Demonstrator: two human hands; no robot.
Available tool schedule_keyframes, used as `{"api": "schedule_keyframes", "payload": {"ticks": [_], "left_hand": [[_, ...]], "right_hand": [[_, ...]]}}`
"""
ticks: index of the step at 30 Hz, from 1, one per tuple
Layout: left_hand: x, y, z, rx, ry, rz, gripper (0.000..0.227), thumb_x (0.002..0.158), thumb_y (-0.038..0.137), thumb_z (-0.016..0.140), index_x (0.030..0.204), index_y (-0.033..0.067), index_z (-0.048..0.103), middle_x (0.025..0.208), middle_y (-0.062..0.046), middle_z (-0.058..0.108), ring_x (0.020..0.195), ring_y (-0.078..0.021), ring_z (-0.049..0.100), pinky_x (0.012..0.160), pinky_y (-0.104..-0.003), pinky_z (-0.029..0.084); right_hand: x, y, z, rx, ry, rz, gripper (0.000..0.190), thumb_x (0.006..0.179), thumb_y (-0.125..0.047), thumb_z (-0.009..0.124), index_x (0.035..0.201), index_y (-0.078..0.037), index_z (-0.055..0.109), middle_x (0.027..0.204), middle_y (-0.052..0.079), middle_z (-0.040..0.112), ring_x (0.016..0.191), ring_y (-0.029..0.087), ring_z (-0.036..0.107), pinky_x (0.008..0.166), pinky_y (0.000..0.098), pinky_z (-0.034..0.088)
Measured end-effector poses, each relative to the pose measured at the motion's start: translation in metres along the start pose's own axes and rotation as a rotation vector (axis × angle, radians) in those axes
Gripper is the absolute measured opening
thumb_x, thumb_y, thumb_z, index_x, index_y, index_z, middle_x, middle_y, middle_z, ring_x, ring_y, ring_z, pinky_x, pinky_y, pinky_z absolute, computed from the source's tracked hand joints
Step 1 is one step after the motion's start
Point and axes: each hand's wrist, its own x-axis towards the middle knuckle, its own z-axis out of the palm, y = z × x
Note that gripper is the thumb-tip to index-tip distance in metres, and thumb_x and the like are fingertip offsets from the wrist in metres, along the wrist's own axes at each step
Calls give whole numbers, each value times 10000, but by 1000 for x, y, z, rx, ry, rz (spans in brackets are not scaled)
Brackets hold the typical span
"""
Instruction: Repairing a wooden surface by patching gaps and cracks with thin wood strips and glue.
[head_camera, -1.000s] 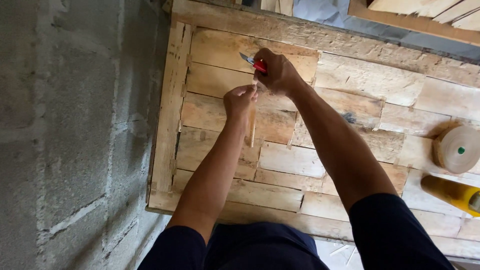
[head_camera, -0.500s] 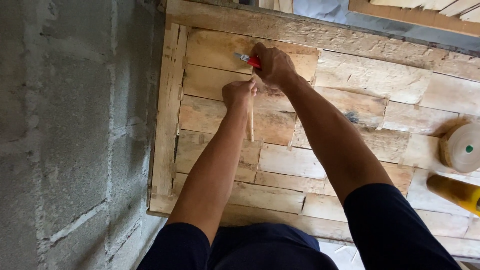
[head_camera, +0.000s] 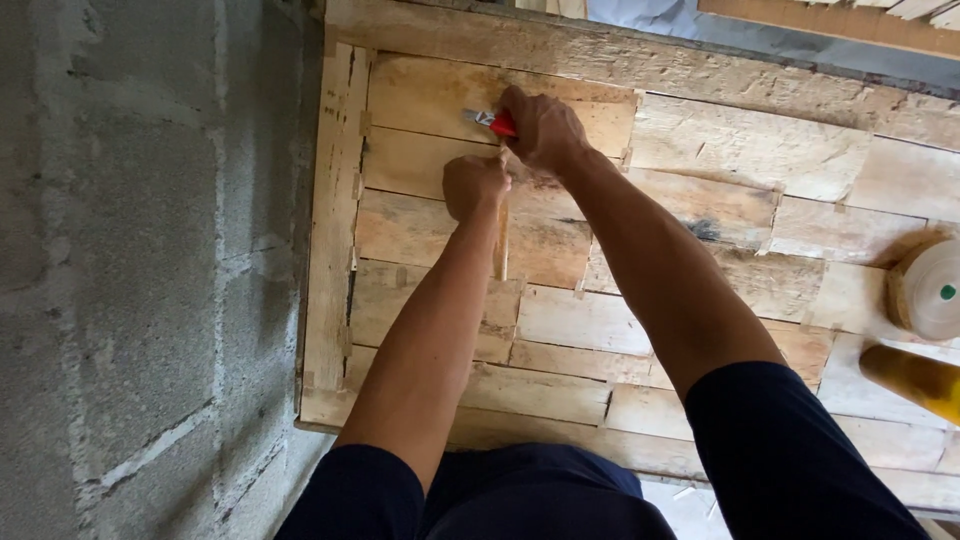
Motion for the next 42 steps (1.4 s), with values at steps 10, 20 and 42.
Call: {"api": "schedule_keyframes", "payload": {"ticks": [10, 20, 42], "left_hand": [[2, -4, 4, 41, 65, -12, 432, 913, 475, 716, 675, 122, 788, 628, 4, 749, 565, -161, 707, 594, -373, 560], [1, -1, 4, 127, 114, -3, 388, 875, 473, 750, 719, 121, 795, 667, -28, 736, 608, -216, 702, 601, -394, 559], [-2, -1, -6, -302, -69, -112, 329, 887, 359, 783, 755, 57, 779, 635, -29, 745, 517, -107, 670, 482, -293, 480]], "right_hand": [[3, 15, 18, -8, 54, -98, 259, 1023, -229, 705, 1139, -48, 560, 819, 179, 717, 647, 306, 678, 571, 452, 558], [7, -22, -11, -112, -120, 122, 232, 1080, -265, 684, 1146, -75, 570, 895, 183, 725, 710, 318, 706, 616, 453, 576], [8, 15, 12, 81, 42, 344, 578, 748, -155, 934, 1168, -57, 549, 1104, 177, 688, 980, 323, 665, 825, 432, 566]]}}
